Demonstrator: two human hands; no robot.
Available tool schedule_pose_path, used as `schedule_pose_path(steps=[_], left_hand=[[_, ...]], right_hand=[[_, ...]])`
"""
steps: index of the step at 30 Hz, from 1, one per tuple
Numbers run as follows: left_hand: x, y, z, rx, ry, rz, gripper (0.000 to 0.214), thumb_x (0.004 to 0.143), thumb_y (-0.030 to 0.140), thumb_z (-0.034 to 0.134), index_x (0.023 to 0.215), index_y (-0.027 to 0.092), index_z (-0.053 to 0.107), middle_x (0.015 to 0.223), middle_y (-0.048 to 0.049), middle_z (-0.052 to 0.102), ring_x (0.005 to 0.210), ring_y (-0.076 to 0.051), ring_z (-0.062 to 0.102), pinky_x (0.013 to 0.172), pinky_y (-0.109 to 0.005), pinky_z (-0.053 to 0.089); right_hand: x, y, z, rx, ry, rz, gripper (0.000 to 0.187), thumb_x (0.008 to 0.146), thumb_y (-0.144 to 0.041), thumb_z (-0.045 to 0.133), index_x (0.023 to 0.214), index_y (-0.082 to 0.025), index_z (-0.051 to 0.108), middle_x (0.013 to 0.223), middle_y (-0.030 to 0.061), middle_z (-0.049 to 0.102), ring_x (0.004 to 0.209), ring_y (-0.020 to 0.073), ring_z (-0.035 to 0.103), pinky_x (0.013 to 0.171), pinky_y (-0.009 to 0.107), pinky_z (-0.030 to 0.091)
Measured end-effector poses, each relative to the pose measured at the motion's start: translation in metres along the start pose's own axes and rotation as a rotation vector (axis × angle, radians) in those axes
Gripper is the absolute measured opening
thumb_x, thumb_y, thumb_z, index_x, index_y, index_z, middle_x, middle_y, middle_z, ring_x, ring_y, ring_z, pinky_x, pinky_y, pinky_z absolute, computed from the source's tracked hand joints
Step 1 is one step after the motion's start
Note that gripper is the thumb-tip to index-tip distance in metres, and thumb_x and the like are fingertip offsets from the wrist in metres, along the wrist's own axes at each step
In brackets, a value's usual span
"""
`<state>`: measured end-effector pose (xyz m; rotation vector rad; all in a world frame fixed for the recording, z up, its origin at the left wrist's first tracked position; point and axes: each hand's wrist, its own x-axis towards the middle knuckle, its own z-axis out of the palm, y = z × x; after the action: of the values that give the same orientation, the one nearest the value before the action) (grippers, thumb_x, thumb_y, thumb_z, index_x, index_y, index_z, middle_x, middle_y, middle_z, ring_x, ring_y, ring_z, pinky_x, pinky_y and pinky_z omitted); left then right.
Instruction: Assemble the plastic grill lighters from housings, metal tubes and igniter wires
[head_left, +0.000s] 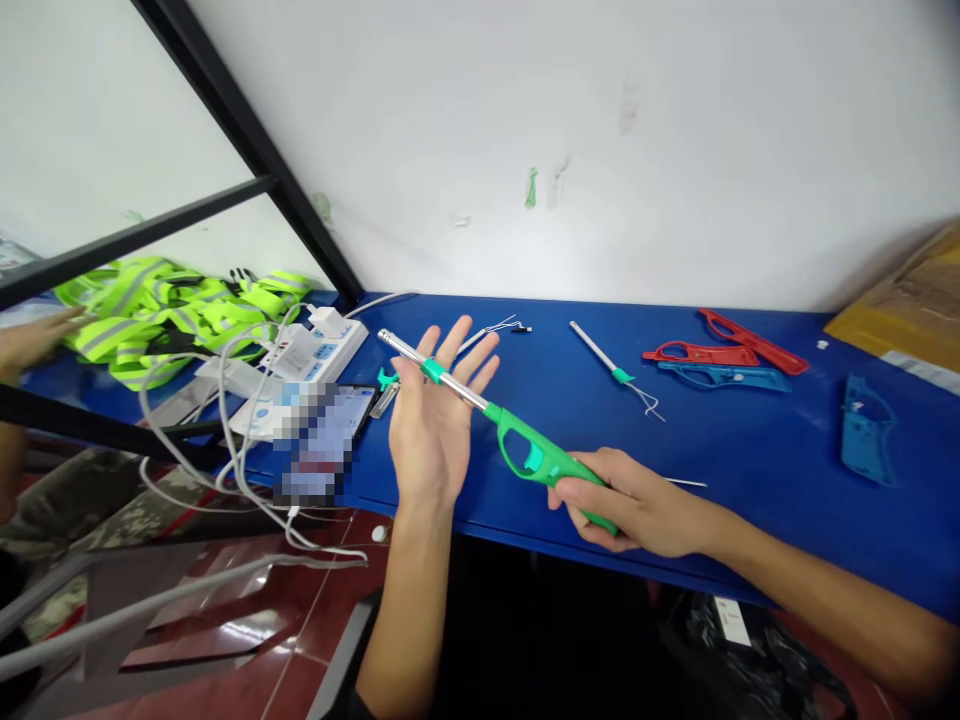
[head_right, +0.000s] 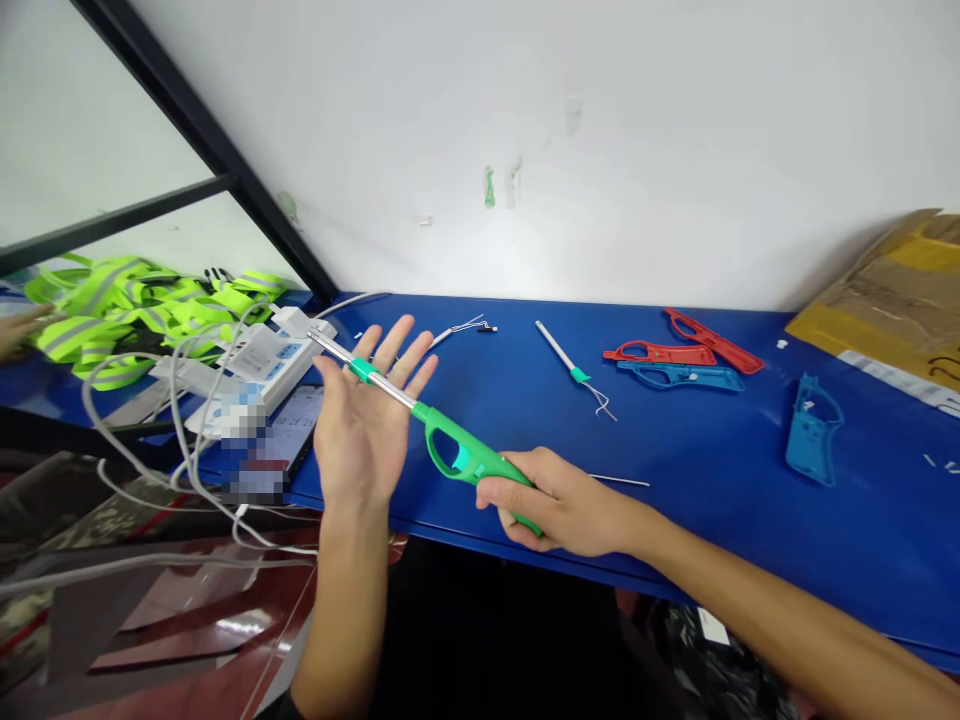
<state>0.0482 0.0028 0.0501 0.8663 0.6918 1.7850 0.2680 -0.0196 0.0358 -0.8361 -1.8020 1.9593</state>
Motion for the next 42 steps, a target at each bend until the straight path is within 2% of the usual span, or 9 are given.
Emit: schedule_pose_path(steps=[5,11,18,27,31,33,35,39,42], left_hand=[[-0.012,-0.008,0.003,-0.003,0.001,-0.017,0.031,0.11,0.045,0.063,0.119,0.018,0.075,0.13,-0.013,0.081,0.111,-0.026,0.081,0.117,-0.048,0.054],[-0.033,-0.023,0.017,-0.016,-0.049,-0.133,0.036,0.109,0.05,0.062,0.122,0.018,0.073,0.132,-0.0144,0.079,0.116,-0.029,0.08,0.114,-0.049,0.055],[-0.035,-0.028,0.024,0.009,-0.077,-0.126,0.035,0.108,0.052,0.063,0.109,0.019,0.071,0.117,-0.012,0.084,0.115,-0.03,0.081,0.115,-0.049,0.053],[-0.021,-0.028,0.021,0.07,-0.229,-0.073,0.036,0.109,0.053,0.06,0.119,0.02,0.072,0.129,-0.0123,0.081,0.128,-0.03,0.075,0.12,-0.048,0.049],[-0.035,-0.031,0.016,0.101,-0.263,-0.147,0.048,0.104,0.058,0.067,0.137,0.024,0.069,0.152,-0.0125,0.068,0.14,-0.03,0.066,0.123,-0.048,0.046],[-0.044,-0.034,0.016,0.112,-0.249,-0.192,0.049,0.102,0.059,0.07,0.132,0.021,0.072,0.145,-0.0139,0.073,0.139,-0.031,0.067,0.125,-0.048,0.044],[-0.049,-0.036,0.015,0.125,-0.202,-0.209,0.046,0.104,0.059,0.066,0.126,0.019,0.074,0.135,-0.014,0.078,0.135,-0.03,0.069,0.126,-0.047,0.042],[-0.046,-0.035,0.01,0.015,-0.135,-0.27,0.043,0.109,0.053,0.057,0.125,0.017,0.073,0.123,-0.0136,0.082,0.119,-0.03,0.076,0.118,-0.051,0.048],[-0.043,-0.031,0.007,-0.1,-0.099,-0.316,0.035,0.106,0.048,0.065,0.122,0.018,0.073,0.12,-0.0123,0.082,0.111,-0.028,0.078,0.108,-0.048,0.056]], right_hand=[[0.004,0.003,0.0,-0.156,0.08,-0.039,0.051,0.107,-0.064,0.053,0.099,-0.016,0.068,0.051,-0.0061,0.057,0.045,0.0086,0.046,0.047,0.022,0.037],[0.006,0.004,-0.001,-0.191,0.169,-0.025,0.049,0.102,-0.062,0.062,0.082,-0.018,0.067,0.048,-0.0031,0.062,0.038,0.0084,0.046,0.043,0.022,0.037],[0.005,0.011,-0.002,-0.085,0.114,0.039,0.044,0.1,-0.061,0.064,0.088,-0.019,0.063,0.054,-0.0054,0.064,0.032,0.009,0.049,0.033,0.02,0.035],[0.01,0.001,-0.009,-0.629,0.387,-0.178,0.055,0.108,-0.066,0.051,0.075,-0.022,0.058,0.056,-0.0017,0.063,0.046,0.0122,0.057,0.052,0.026,0.043],[0.011,0.001,-0.011,-0.913,0.595,-0.253,0.058,0.107,-0.071,0.045,0.119,-0.02,0.069,0.1,0.0122,0.08,0.084,0.0277,0.076,0.071,0.035,0.052],[0.011,0.001,-0.01,-0.913,0.54,-0.292,0.059,0.109,-0.068,0.041,0.14,-0.021,0.061,0.132,0.0173,0.075,0.116,0.0335,0.073,0.087,0.042,0.056],[0.011,0.001,-0.01,-0.77,0.432,-0.305,0.053,0.112,-0.061,0.038,0.142,-0.022,0.059,0.136,0.0156,0.072,0.123,0.0308,0.069,0.094,0.042,0.057],[0.014,-0.001,-0.009,-0.262,0.193,-0.15,0.046,0.11,-0.062,0.047,0.107,-0.019,0.063,0.087,0.0031,0.07,0.068,0.0147,0.063,0.06,0.027,0.051],[0.016,-0.003,-0.007,-0.174,0.071,-0.116,0.05,0.109,-0.063,0.051,0.091,-0.018,0.064,0.078,0.0022,0.069,0.06,0.0122,0.061,0.056,0.025,0.047]])
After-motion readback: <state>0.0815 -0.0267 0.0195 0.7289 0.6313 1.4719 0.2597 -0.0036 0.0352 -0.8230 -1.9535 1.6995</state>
